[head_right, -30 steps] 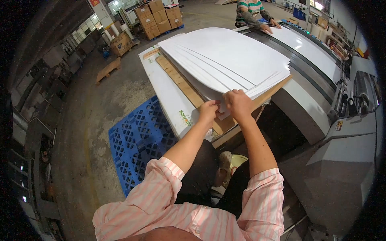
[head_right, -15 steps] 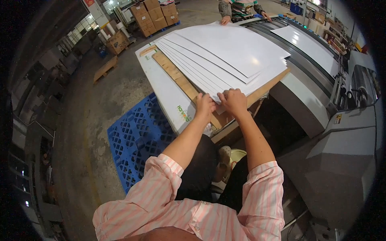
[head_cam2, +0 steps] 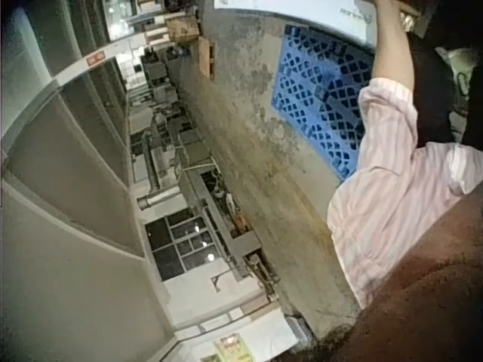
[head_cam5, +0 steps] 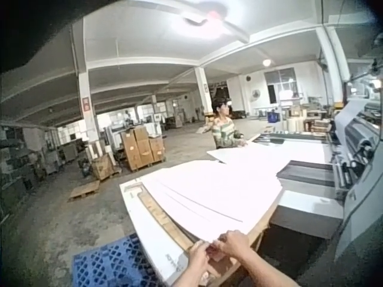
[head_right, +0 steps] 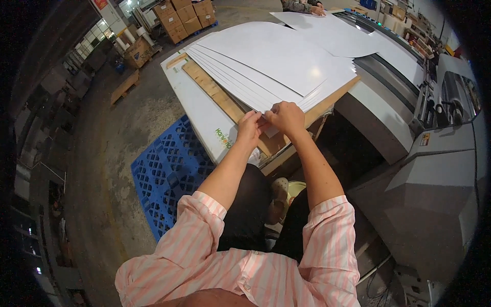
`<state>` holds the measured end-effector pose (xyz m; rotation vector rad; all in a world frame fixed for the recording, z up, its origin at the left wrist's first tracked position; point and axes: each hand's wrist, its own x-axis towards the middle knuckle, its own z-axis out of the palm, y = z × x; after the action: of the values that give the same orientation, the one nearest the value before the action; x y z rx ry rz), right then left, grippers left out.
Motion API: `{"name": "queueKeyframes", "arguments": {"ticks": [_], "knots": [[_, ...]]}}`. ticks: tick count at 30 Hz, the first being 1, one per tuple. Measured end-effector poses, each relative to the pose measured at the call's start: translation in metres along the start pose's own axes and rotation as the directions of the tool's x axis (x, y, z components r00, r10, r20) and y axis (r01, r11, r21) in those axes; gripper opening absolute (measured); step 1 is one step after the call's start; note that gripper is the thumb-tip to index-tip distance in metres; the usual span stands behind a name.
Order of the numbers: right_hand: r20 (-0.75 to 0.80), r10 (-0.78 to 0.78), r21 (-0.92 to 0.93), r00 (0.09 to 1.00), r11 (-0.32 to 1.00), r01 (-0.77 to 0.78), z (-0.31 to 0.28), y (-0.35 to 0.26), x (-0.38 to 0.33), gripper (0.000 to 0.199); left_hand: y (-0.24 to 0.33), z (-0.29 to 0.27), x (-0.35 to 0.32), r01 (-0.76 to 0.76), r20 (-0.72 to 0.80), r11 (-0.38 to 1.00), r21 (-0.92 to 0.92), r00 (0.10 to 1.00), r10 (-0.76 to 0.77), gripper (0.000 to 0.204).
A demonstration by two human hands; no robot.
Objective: Separating and aligning large sheets of paper or thin cardboard from a stack for processing.
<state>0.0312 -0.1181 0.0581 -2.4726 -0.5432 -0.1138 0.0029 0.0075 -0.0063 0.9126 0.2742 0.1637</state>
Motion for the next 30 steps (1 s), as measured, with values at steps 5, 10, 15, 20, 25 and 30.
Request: {"name": "queueKeyframes", "arguments": {"ticks": [5,10,15,20,25,30], "knots": [[-0.353,-0.329,-0.341,0.876,0.917,0.207,0.007,0.008,0.006,0.021,-0.004,0.005,0.002,0.001,0.028,1.000,-0.030,1.000,-0.001,0.008],[-0.235,-0.488,-0.337,0.840,0.852,0.400,0.003,0.019,0.006,0.014,-0.002,0.002,0.002,0.020,0.040,1.000,0.013,0.999,-0.020,0.008],[-0.281,-0.616,-0.326,0.736,0.783,0.530,0.004,0.013,0.007,0.013,-0.001,-0.003,0.007,0.006,0.006,0.999,0.049,1.000,-0.007,0.009],[-0.228,-0.505,-0.382,0.832,0.833,0.401,0.011,0.016,0.009,0.010,-0.008,0.001,0.007,-0.004,-0.030,0.997,0.075,1.000,0.006,0.006],[-0.552,-0.343,-0.160,0.760,0.938,0.308,-0.008,0.007,0.014,0.014,-0.010,-0.004,0.005,-0.017,-0.038,0.999,0.049,0.999,0.019,0.008],[-0.435,-0.468,-0.278,0.769,0.882,0.379,-0.006,0.003,-0.001,0.017,-0.004,0.005,0.000,-0.040,-0.061,0.994,0.098,0.997,0.046,0.009]]}}
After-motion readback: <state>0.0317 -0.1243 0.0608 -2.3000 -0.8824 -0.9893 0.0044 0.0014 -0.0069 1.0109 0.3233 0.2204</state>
